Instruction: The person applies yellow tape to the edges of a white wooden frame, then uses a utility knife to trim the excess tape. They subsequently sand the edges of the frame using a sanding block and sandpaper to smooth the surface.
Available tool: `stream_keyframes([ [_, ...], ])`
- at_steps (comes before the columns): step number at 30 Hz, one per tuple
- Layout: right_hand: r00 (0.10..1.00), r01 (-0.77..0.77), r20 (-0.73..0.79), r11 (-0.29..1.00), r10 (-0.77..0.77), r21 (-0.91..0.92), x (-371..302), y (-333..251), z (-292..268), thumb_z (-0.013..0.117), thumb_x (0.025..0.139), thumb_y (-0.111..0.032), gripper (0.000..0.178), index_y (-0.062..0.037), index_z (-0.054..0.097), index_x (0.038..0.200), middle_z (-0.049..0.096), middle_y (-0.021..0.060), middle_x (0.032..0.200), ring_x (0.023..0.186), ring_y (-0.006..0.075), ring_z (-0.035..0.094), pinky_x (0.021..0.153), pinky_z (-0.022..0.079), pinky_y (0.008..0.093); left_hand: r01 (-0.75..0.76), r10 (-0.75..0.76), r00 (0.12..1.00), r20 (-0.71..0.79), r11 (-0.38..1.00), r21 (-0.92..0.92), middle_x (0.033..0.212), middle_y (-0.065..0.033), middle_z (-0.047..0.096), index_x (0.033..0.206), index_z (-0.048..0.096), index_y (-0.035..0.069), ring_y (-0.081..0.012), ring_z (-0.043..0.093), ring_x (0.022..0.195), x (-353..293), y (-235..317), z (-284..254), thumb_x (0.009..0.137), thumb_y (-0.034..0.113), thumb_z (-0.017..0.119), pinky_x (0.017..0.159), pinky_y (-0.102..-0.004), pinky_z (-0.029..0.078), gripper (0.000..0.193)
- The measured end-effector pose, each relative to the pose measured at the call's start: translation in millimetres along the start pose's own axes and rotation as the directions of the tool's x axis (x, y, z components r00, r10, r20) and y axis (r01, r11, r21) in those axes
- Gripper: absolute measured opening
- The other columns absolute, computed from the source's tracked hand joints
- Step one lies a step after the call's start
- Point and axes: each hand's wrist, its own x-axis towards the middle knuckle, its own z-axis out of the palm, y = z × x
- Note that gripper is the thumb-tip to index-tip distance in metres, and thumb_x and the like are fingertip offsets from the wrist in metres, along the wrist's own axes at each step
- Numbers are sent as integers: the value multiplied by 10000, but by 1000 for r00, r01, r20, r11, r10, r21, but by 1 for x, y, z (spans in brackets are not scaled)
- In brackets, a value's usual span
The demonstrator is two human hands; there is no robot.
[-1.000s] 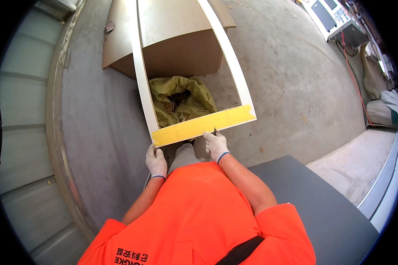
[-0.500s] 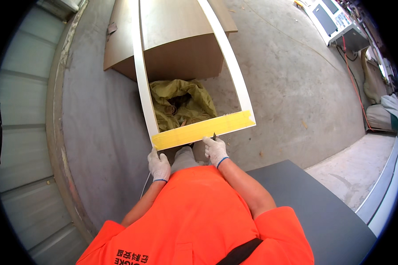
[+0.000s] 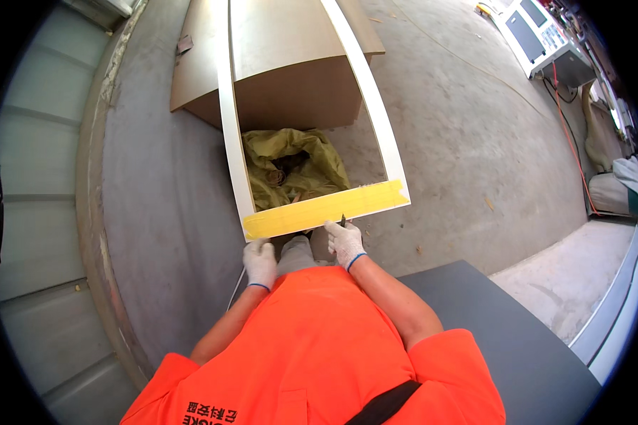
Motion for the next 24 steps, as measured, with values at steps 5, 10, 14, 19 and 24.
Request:
stream_keyframes([
  [5, 1000, -3, 9, 1000, 3, 9, -3, -1, 11, 714, 981, -145, 196, -129, 555, 869, 411, -50, 587, 433, 96, 344, 440, 288, 312, 27, -30, 999, -21, 991, -131, 1107, -179, 744, 1124, 742, -49, -269, 704, 1052, -6, -4, -7, 945, 122, 627, 984, -363, 531, 273],
  [10, 999, -33, -27, 998, 31, -57, -1, -1, 6, 714, 987, -169, 195, -138, 559, 872, 418, -56, 597, 438, 93, 348, 444, 285, 310, 74, -86, 980, -182, 994, -74, 1167, -203, 735, 1132, 741, -40, -324, 701, 1113, 14, -30, -49, 937, 130, 660, 1023, -404, 527, 271],
  [14, 999, -34, -36, 994, 31, -107, -9, -6, 8, 739, 974, -208, 221, -134, 562, 863, 446, -53, 602, 431, 89, 372, 423, 279, 308, -49, 58, 995, -84, 993, 107, 1084, -176, 739, 1115, 762, 14, -308, 722, 1015, 31, -16, -60, 924, 177, 697, 945, -394, 553, 260],
  [19, 997, -43, -69, 987, 32, -158, -14, -5, 16, 722, 991, -221, 243, -152, 533, 854, 410, -68, 600, 442, 79, 339, 437, 269, 298, -107, 124, 992, -39, 950, 293, 1062, -152, 739, 1049, 768, 75, -341, 715, 993, 36, 0, -63, 927, 220, 704, 884, -434, 565, 201],
  [24, 998, -32, -63, 994, 26, -100, -3, 1, 14, 716, 991, -220, 235, -154, 535, 857, 415, -63, 602, 440, 86, 343, 435, 277, 310, -164, 148, 986, 72, 839, 519, 1026, -139, 733, 1020, 745, 111, -355, 719, 940, 45, 4, -62, 959, 261, 657, 831, -477, 574, 184],
])
